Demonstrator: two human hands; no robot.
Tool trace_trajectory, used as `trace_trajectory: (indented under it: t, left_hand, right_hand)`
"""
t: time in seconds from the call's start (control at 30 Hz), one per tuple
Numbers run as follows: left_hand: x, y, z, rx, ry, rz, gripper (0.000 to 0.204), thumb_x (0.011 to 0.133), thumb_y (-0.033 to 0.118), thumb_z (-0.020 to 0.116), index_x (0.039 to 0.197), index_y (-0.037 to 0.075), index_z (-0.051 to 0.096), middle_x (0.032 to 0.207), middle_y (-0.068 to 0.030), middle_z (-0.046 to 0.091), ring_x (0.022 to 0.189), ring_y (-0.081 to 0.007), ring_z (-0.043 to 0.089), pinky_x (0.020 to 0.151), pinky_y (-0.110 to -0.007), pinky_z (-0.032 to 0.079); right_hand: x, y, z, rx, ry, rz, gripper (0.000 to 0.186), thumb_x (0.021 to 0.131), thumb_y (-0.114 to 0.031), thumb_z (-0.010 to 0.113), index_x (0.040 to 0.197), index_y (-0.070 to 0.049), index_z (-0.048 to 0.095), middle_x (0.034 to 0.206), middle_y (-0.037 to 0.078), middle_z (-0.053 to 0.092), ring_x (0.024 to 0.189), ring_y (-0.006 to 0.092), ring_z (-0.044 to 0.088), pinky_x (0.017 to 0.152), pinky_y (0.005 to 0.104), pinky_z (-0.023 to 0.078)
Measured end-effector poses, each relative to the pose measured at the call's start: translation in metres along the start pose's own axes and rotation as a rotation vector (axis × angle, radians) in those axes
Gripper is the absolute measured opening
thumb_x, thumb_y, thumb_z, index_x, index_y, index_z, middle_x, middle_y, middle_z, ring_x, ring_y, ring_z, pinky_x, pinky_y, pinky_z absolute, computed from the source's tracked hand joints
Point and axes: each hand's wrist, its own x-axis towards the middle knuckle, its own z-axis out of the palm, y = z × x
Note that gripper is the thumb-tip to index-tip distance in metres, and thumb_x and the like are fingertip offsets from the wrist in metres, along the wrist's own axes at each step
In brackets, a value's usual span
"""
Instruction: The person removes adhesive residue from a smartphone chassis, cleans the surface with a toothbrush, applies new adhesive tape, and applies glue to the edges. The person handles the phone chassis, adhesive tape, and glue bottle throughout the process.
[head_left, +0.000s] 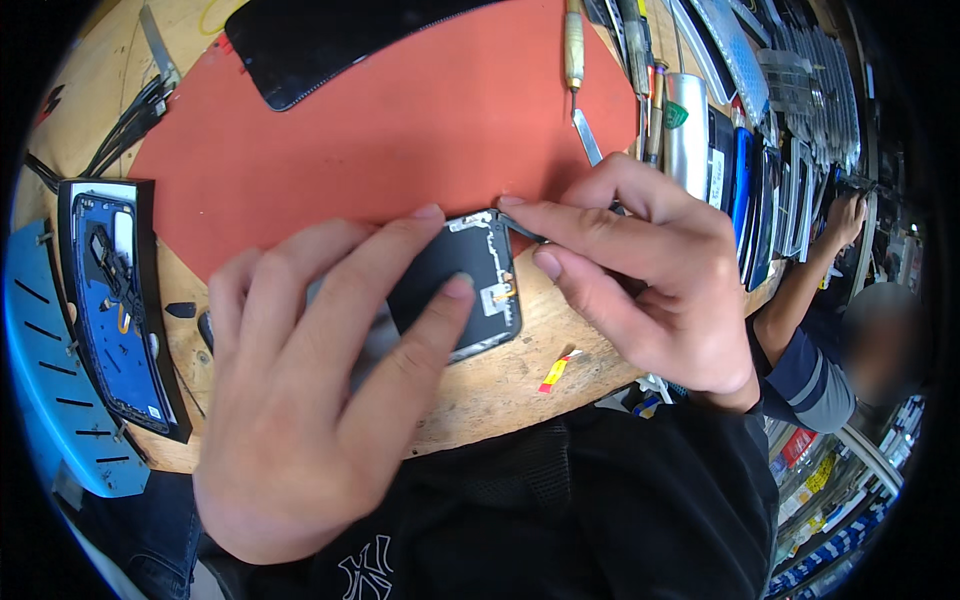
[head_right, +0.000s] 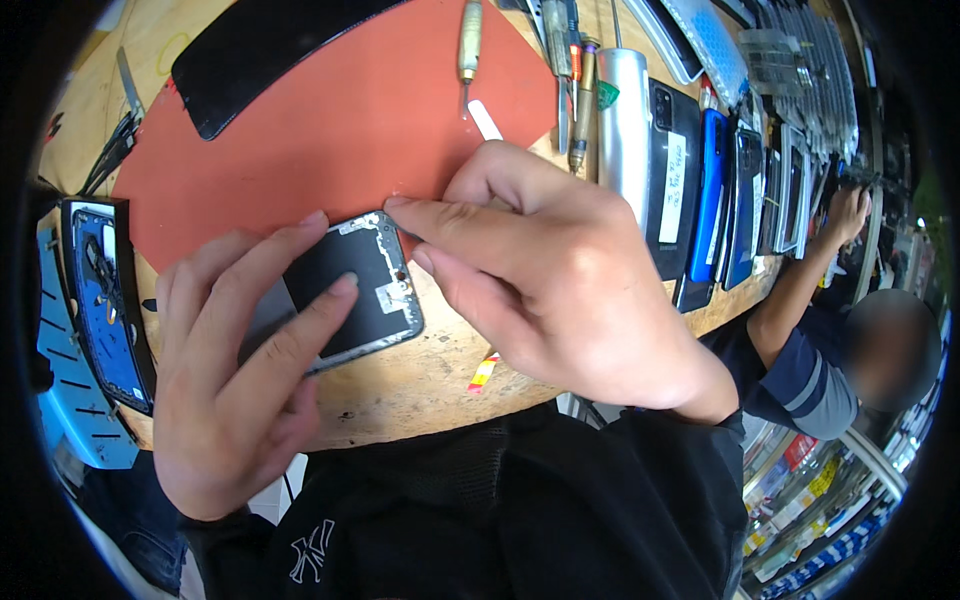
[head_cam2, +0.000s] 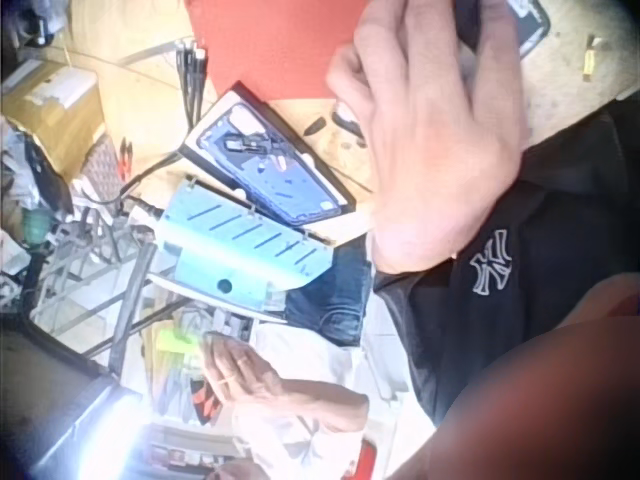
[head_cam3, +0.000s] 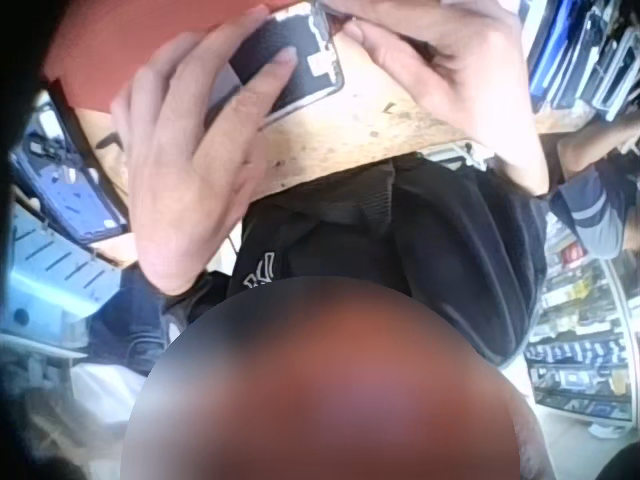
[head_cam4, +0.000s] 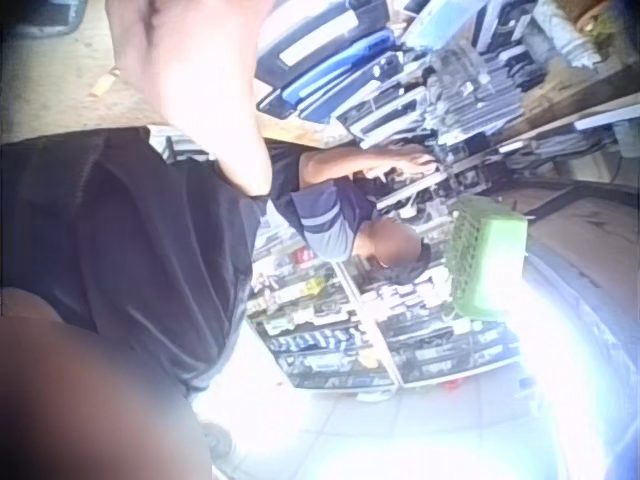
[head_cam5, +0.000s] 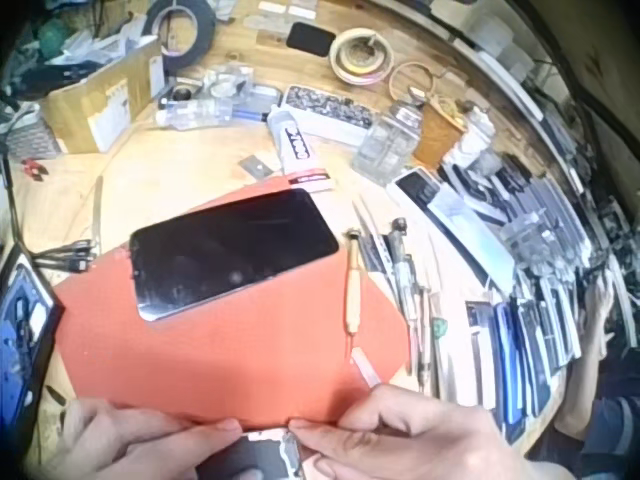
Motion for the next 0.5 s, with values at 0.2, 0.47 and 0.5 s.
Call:
trace_trajectory:
  t: [0.2,0.47,0.5]
  left_hand:
    - [0.0041,-0.0010,-0.0023,0.055,-0.060,-0.001,0.063,0.067,-0.001,0.074,0.130,0.006,0.078,0.147,-0.0219,0.066,0.124,-0.0406,0.063,0.102,-0.051,0.051]
    - [0.0007,-0.0028,0.0053,0.080,-0.026,0.000,0.062,0.070,0.004,0.073,0.132,0.009,0.078,0.149,-0.0209,0.066,0.124,-0.0398,0.063,0.101,-0.052,0.049]
    - [0.0006,-0.0031,0.0055,0.081,-0.026,0.000,0.062,0.070,0.005,0.072,0.132,0.009,0.078,0.149,-0.0208,0.066,0.124,-0.0397,0.063,0.101,-0.052,0.049]
  right_hand:
    - [-0.0041,-0.0013,0.0065,-0.023,0.038,-0.022,0.034,0.091,0.002,0.079,0.125,0.005,0.080,0.090,0.010,0.069,0.075,0.0186,0.064,0.067,0.0307,0.050]
    - [0.0028,-0.0031,0.0030,-0.109,0.002,-0.079,0.034,0.090,0.005,0.078,0.123,0.009,0.079,0.090,0.013,0.071,0.073,0.0182,0.065,0.065,0.0295,0.050]
    - [0.0041,-0.0036,0.0022,-0.119,-0.008,-0.098,0.034,0.090,0.005,0.078,0.123,0.009,0.079,0.090,0.013,0.072,0.073,0.0180,0.065,0.065,0.0293,0.050]
